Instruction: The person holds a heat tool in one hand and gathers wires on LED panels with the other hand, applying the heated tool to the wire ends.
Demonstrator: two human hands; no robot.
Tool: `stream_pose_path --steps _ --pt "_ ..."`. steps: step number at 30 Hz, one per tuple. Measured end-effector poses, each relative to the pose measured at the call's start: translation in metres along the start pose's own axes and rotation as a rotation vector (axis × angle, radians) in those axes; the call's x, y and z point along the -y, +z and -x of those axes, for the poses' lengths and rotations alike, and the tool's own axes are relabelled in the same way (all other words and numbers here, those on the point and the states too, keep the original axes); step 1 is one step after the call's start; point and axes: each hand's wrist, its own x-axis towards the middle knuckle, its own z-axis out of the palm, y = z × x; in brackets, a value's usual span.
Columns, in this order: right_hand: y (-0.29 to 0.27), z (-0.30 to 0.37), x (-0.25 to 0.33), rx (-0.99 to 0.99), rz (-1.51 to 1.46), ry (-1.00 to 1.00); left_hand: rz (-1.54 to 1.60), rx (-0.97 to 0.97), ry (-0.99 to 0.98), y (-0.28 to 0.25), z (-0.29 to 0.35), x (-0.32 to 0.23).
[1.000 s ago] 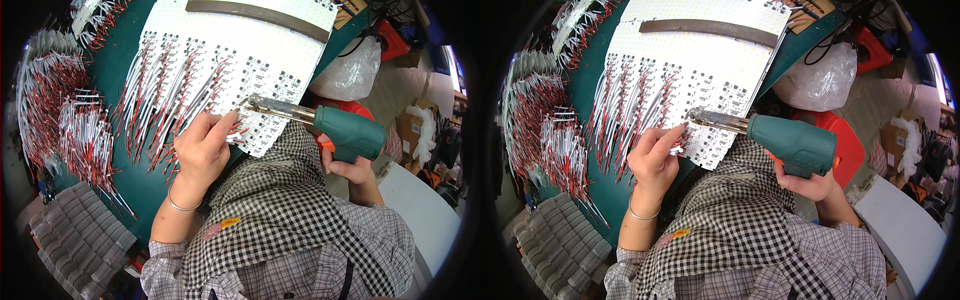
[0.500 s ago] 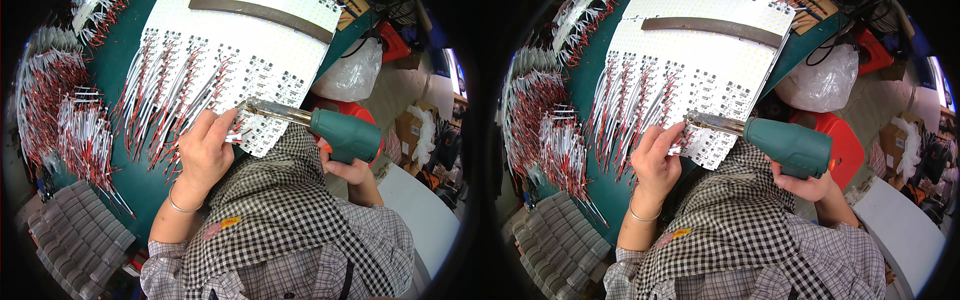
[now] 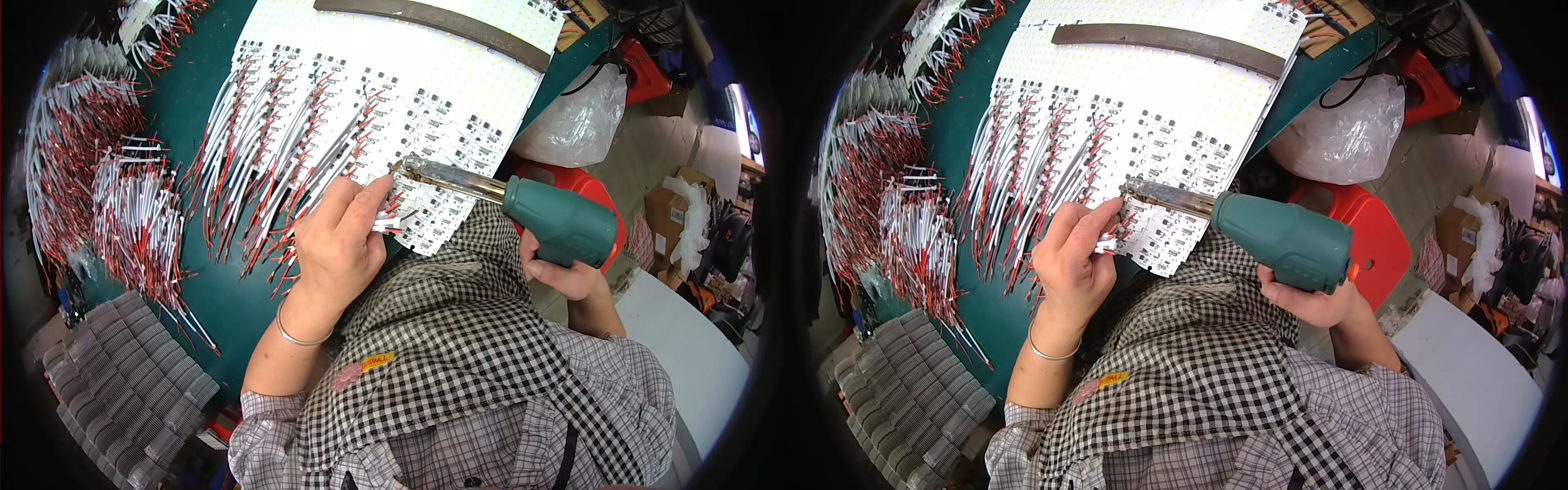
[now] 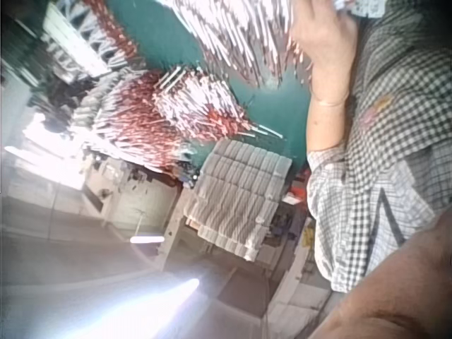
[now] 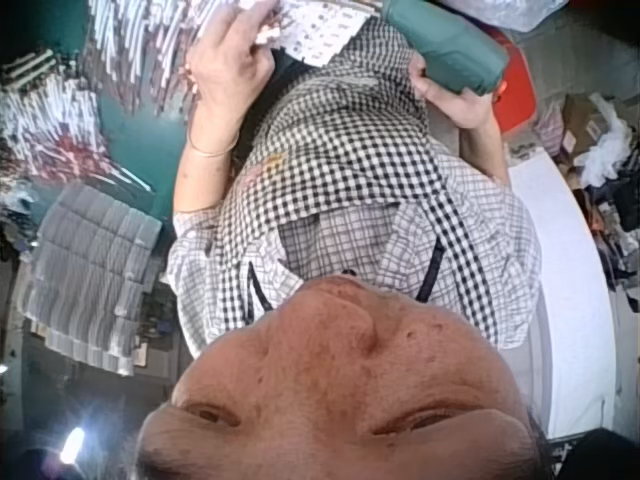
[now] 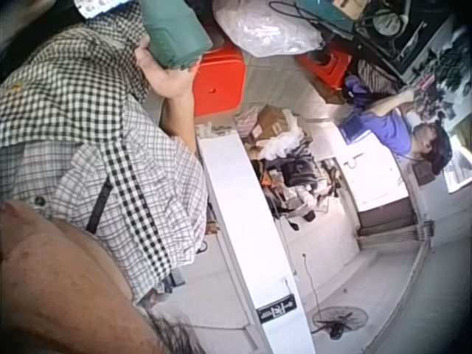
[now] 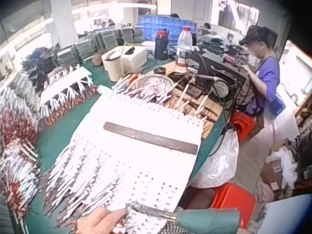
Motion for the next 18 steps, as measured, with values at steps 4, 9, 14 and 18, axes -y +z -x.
stream_pose_path --steps 4,9,14,18 --pt "0.002 -0.007 0.014 -0.025 -0.156 -0.012 0.007 -0.008 0.005 0.001 0.001 0.002" --pt "-0.002 -0.004 0.015 -0.036 -0.198 -0.043 -0.012 0.011 -0.004 -0.001 -0.001 0.000" --pt "-0.003 0.003 0.017 -0.056 -0.189 -0.009 0.114 -0.034 -0.011 0.003 -0.002 0.006" --pt "-0.004 0.009 0.016 -0.061 -0.134 -0.039 0.116 0.030 0.040 0.003 -0.003 0.004"
